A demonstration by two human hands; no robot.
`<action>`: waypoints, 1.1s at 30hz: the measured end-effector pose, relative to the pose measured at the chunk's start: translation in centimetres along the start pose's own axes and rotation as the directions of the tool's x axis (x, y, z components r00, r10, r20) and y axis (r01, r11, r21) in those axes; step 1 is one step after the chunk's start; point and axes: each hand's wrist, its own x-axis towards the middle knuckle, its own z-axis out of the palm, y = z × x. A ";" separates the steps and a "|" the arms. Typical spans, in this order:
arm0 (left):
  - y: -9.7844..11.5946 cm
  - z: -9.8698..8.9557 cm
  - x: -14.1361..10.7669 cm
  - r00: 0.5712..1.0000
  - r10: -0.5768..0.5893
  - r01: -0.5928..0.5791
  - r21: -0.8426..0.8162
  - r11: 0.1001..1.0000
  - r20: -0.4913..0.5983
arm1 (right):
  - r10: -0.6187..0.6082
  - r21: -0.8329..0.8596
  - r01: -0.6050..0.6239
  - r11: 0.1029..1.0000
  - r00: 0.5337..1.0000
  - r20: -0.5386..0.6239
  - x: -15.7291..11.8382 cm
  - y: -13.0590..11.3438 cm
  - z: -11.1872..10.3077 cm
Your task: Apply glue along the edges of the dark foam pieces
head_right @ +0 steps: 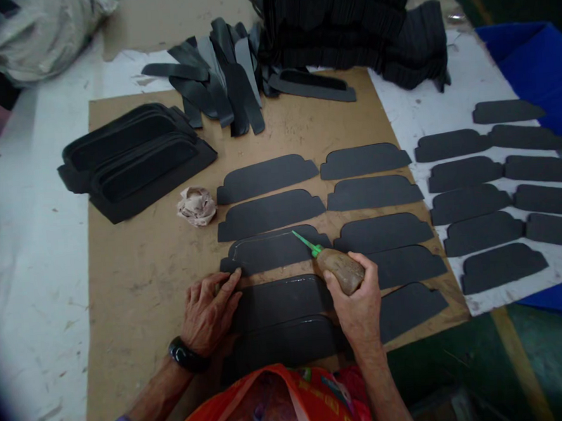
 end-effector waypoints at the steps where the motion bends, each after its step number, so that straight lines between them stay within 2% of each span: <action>1: 0.0 0.0 0.0 1.000 0.004 -0.004 0.001 1.000 -0.006 | 0.004 -0.004 -0.004 1.000 1.000 -0.007 0.1 0.1 -0.1; 15: -0.1 0.1 0.0 1.000 -0.002 0.002 -0.019 1.000 -0.013 | 0.030 -0.047 -0.034 0.998 0.997 -0.070 0.6 0.7 -1.0; 33: 0.0 0.0 0.2 1.000 -0.001 0.000 -0.034 0.999 -0.007 | 0.062 -0.075 -0.071 0.995 0.992 -0.112 -0.1 0.8 -1.5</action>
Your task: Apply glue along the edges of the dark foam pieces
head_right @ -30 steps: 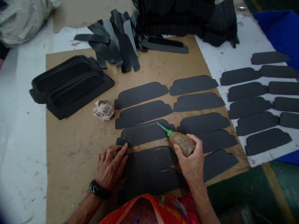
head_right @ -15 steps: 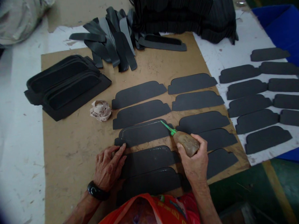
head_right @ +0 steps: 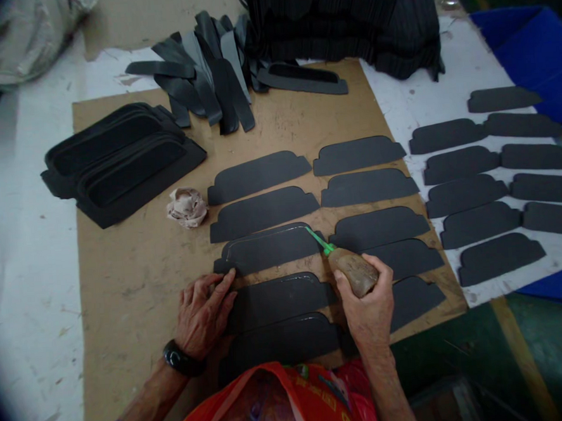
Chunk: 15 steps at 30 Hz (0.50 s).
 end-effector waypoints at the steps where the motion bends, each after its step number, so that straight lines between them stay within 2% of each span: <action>1: 0.0 0.0 0.0 1.000 0.004 -0.004 0.002 1.000 -0.005 | -0.001 -0.004 0.001 1.000 1.000 -0.004 -0.1 0.0 0.0; 15: 0.0 0.0 0.1 0.999 0.030 -0.030 0.005 1.000 -0.021 | 0.005 -0.015 -0.005 1.000 1.000 -0.026 -1.1 0.0 -0.4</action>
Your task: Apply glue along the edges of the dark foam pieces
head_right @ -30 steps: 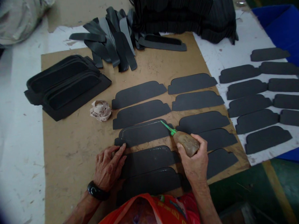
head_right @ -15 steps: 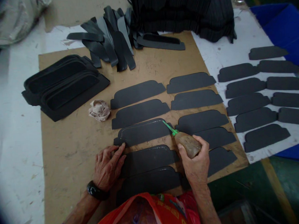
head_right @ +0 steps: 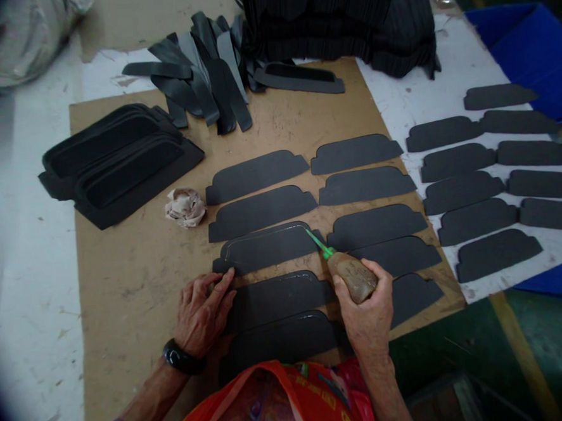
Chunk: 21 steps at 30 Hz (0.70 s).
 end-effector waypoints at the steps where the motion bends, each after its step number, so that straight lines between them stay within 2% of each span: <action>1: 0.0 0.0 0.0 1.000 0.001 -0.001 -0.001 1.000 0.000 | -0.003 -0.001 0.003 1.000 1.000 0.000 -0.1 0.1 0.0; 10: 0.0 0.0 0.1 1.000 0.010 -0.010 0.013 1.000 0.012 | -0.022 -0.029 0.022 0.999 1.000 -0.009 -0.4 0.3 -0.3; 15: -0.1 0.0 0.0 1.000 0.012 -0.012 0.013 1.000 -0.001 | 0.031 -0.004 -0.031 1.000 1.000 0.000 -0.3 0.4 -0.5; 17: -0.1 0.0 0.0 1.000 0.010 -0.010 0.011 1.000 -0.009 | 0.114 0.032 -0.114 0.993 0.993 0.014 0.0 0.7 -0.4; 19: -0.2 0.0 0.0 1.000 0.012 -0.012 0.009 1.000 -0.014 | 0.272 0.185 -0.285 0.940 0.958 0.093 0.3 0.8 -0.2; 20: -0.2 0.0 0.1 1.000 0.013 -0.013 0.010 1.000 -0.015 | 0.361 0.308 -0.401 0.863 0.915 0.179 0.6 0.8 0.0; 21: -0.2 -0.1 0.1 1.000 0.014 -0.014 0.010 1.000 -0.016 | 0.433 0.430 -0.517 0.740 0.855 0.285 0.8 0.7 0.2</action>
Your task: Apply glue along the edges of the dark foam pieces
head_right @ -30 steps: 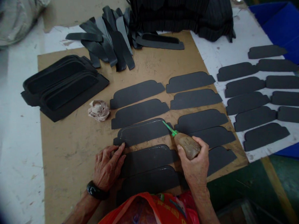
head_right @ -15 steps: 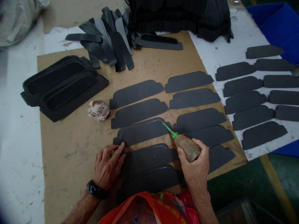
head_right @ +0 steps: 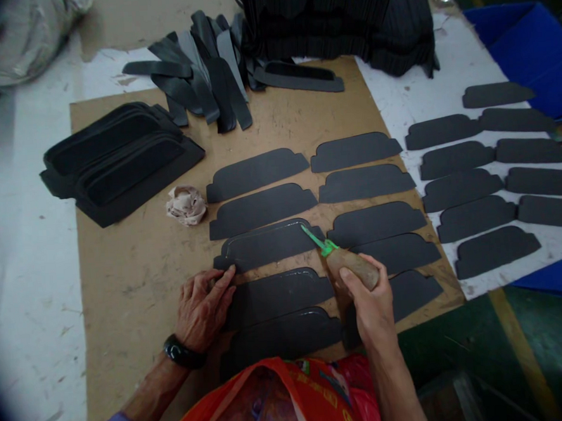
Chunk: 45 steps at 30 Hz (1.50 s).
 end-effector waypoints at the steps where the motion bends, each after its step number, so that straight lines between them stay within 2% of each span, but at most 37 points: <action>1: 0.0 0.0 0.0 1.000 0.000 0.000 0.000 1.000 0.000 | 0.113 0.162 -0.124 0.979 0.991 0.072 0.2 -0.2 0.2; 2: 0.0 0.0 0.0 1.000 0.001 -0.001 -0.001 1.000 0.002 | 0.197 0.292 -0.230 0.928 0.970 0.140 0.3 -0.4 0.3; 4: 0.0 0.0 0.0 1.000 0.000 0.000 -0.004 1.000 0.002 | 0.286 0.429 -0.356 0.830 0.932 0.222 0.4 -1.0 0.6; 7: -0.1 0.1 0.1 1.000 0.001 -0.001 -0.012 1.000 -0.001 | 0.305 0.501 -0.412 0.761 0.909 0.285 0.4 -1.9 0.7; 10: -0.4 0.2 0.2 1.000 0.000 -0.001 -0.022 1.000 -0.020 | 0.288 0.527 -0.422 0.738 0.903 0.320 0.2 -2.4 0.6; 15: -0.9 -0.2 0.1 1.000 0.009 -0.011 -0.057 0.998 -0.022 | 0.285 0.518 -0.427 0.741 0.899 0.333 0.0 -2.5 0.7; 25: -0.8 -1.0 0.5 0.999 -0.045 0.048 -0.145 0.988 0.028 | 0.292 0.498 -0.447 0.743 0.886 0.359 -0.4 -2.5 0.9; 31: -1.2 -2.1 0.5 0.998 0.012 0.002 -0.206 0.979 0.068 | 0.286 0.488 -0.444 0.751 0.886 0.366 -0.4 -3.3 1.3; 34: -1.2 -2.8 0.7 0.999 0.023 -0.016 -0.273 0.962 0.022 | 0.284 0.488 -0.441 0.753 0.887 0.364 -0.1 -3.5 1.8; 38: -1.1 -3.1 2.4 1.000 0.002 -0.009 -0.280 0.960 -0.023 | 0.258 0.479 -0.422 0.770 0.892 0.371 0.3 -3.7 2.6; 42: -0.9 -2.4 4.8 0.999 0.017 -0.010 -0.170 0.985 0.043 | 0.213 0.433 -0.362 0.825 0.910 0.356 0.3 -4.7 3.4; 45: -1.0 -1.6 5.8 0.995 -0.009 0.019 -0.107 0.994 0.096 | 0.158 0.406 -0.299 0.864 0.926 0.344 0.2 -6.0 4.2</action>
